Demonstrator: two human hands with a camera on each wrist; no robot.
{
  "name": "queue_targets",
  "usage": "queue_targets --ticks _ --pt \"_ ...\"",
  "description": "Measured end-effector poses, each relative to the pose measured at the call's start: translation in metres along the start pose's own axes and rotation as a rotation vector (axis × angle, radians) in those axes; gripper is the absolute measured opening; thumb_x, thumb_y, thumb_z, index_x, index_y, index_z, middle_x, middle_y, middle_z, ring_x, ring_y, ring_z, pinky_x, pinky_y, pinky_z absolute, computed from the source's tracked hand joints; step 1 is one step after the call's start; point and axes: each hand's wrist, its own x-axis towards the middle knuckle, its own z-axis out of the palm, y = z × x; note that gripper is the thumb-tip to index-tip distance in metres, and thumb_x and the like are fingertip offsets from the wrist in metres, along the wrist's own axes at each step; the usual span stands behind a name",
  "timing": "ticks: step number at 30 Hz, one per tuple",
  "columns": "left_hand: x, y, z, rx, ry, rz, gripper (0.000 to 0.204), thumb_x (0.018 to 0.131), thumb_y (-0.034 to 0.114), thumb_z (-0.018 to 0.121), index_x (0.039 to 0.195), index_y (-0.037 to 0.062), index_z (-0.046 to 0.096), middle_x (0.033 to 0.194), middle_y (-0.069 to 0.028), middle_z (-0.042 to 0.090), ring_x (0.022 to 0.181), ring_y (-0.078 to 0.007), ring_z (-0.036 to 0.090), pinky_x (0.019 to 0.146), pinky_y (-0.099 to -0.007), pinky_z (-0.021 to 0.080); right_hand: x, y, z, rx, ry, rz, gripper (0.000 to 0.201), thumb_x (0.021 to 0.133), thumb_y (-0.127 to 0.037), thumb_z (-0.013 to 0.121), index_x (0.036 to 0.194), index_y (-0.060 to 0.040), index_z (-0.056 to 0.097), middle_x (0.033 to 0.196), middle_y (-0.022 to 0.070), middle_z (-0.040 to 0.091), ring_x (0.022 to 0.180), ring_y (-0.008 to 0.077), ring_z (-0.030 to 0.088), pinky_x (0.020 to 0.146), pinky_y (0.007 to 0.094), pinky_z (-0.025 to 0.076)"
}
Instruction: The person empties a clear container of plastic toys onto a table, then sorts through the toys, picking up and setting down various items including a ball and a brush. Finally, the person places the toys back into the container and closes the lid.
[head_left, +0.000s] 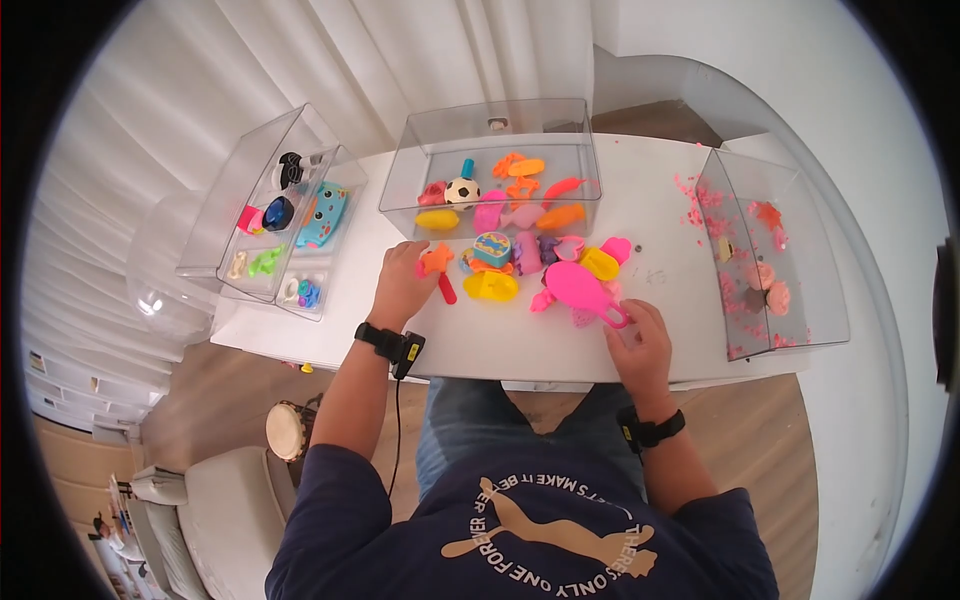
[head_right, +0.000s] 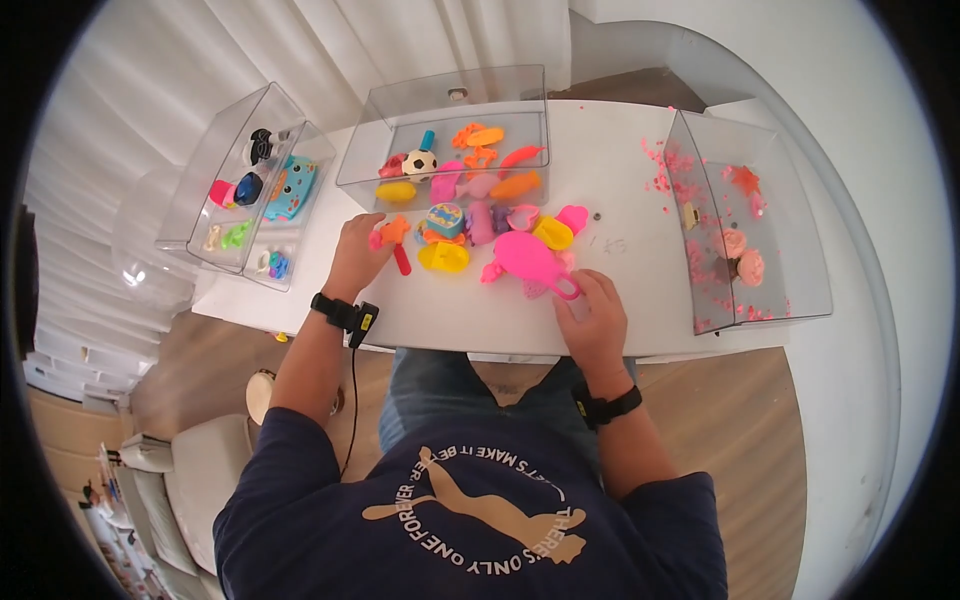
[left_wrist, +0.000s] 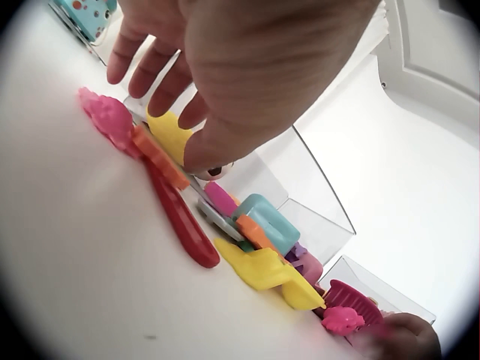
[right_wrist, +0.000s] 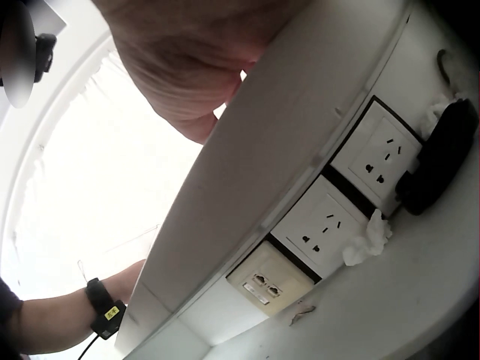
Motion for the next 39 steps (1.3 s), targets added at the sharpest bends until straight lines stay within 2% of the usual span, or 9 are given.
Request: queue_targets --ticks 2,7,13,16,22,28,34,37,39 --pt "0.007 0.003 0.003 0.007 -0.017 0.014 0.045 0.074 0.011 0.074 0.117 0.0031 0.064 0.114 -0.0169 0.065 0.109 -0.0372 0.057 0.096 -0.0436 0.048 0.001 -0.006 -0.001 0.024 -0.004 0.036 0.036 0.074 -0.006 0.076 0.107 -0.0013 0.065 0.110 0.0160 0.065 0.100 0.0336 0.064 0.086 0.0375 0.053" --pt "0.022 0.006 0.011 0.022 -0.101 -0.024 0.041 0.073 0.011 0.074 0.112 0.0033 0.065 0.108 -0.0158 0.066 0.103 -0.0378 0.060 0.093 -0.0440 0.049 0.002 -0.006 -0.001 0.023 0.001 0.022 0.036 0.073 -0.007 0.076 0.107 -0.0011 0.065 0.110 0.0161 0.064 0.099 0.0337 0.064 0.086 0.0375 0.053" --pt "0.025 0.001 0.014 0.003 -0.119 -0.046 0.042 0.072 0.010 0.075 0.112 0.0034 0.065 0.107 -0.0172 0.066 0.103 -0.0378 0.060 0.091 -0.0434 0.050 0.001 -0.005 -0.001 0.031 0.002 0.021 0.036 0.073 -0.007 0.076 0.107 -0.0009 0.065 0.109 0.0163 0.064 0.099 0.0337 0.064 0.085 0.0376 0.053" --pt "0.026 0.007 0.008 -0.024 -0.116 -0.043 0.045 0.072 0.009 0.076 0.113 -0.0017 0.064 0.105 -0.0206 0.067 0.098 -0.0363 0.064 0.090 -0.0409 0.052 0.001 -0.004 -0.001 0.035 0.001 0.020 0.036 0.074 -0.007 0.076 0.107 -0.0010 0.065 0.109 0.0164 0.064 0.099 0.0339 0.064 0.085 0.0378 0.053" --pt "0.015 0.021 -0.013 -0.058 -0.010 -0.017 0.045 0.072 0.011 0.078 0.114 -0.0001 0.065 0.104 -0.0162 0.067 0.097 -0.0294 0.066 0.088 -0.0374 0.053 0.001 -0.004 -0.001 0.014 -0.006 0.030 0.037 0.074 -0.009 0.076 0.108 -0.0014 0.065 0.109 0.0163 0.064 0.099 0.0342 0.064 0.085 0.0379 0.053" --pt "0.040 0.059 -0.052 -0.225 0.109 0.033 0.042 0.076 0.011 0.079 0.113 -0.0009 0.064 0.106 -0.0135 0.068 0.092 -0.0217 0.067 0.080 -0.0317 0.054 0.000 -0.005 -0.001 0.020 -0.011 0.031 0.037 0.074 -0.009 0.076 0.109 -0.0012 0.065 0.110 0.0162 0.064 0.100 0.0342 0.064 0.085 0.0380 0.053" --pt "0.098 0.064 -0.036 -0.631 0.001 -0.268 0.041 0.082 0.018 0.077 0.114 -0.0025 0.063 0.113 -0.0161 0.067 0.100 -0.0225 0.066 0.082 -0.0321 0.054 0.000 -0.005 -0.002 0.024 -0.001 0.047 0.037 0.074 -0.009 0.076 0.108 -0.0007 0.064 0.110 0.0160 0.064 0.099 0.0343 0.064 0.085 0.0382 0.053" --pt "0.102 0.071 -0.029 -0.510 0.222 -0.224 0.038 0.083 0.018 0.075 0.113 -0.0029 0.064 0.112 -0.0166 0.067 0.102 -0.0237 0.065 0.083 -0.0322 0.054 0.000 -0.004 -0.002 0.023 0.002 0.040 0.037 0.074 -0.009 0.075 0.108 -0.0009 0.064 0.110 0.0162 0.064 0.099 0.0345 0.064 0.085 0.0385 0.053" --pt "0.096 0.072 -0.031 -0.494 0.251 -0.192 0.036 0.083 0.018 0.074 0.113 -0.0020 0.065 0.111 -0.0168 0.067 0.103 -0.0248 0.065 0.085 -0.0336 0.053 0.001 -0.003 -0.001 0.023 0.004 0.027 0.037 0.074 -0.008 0.075 0.108 -0.0013 0.065 0.110 0.0164 0.064 0.099 0.0347 0.064 0.084 0.0387 0.053"
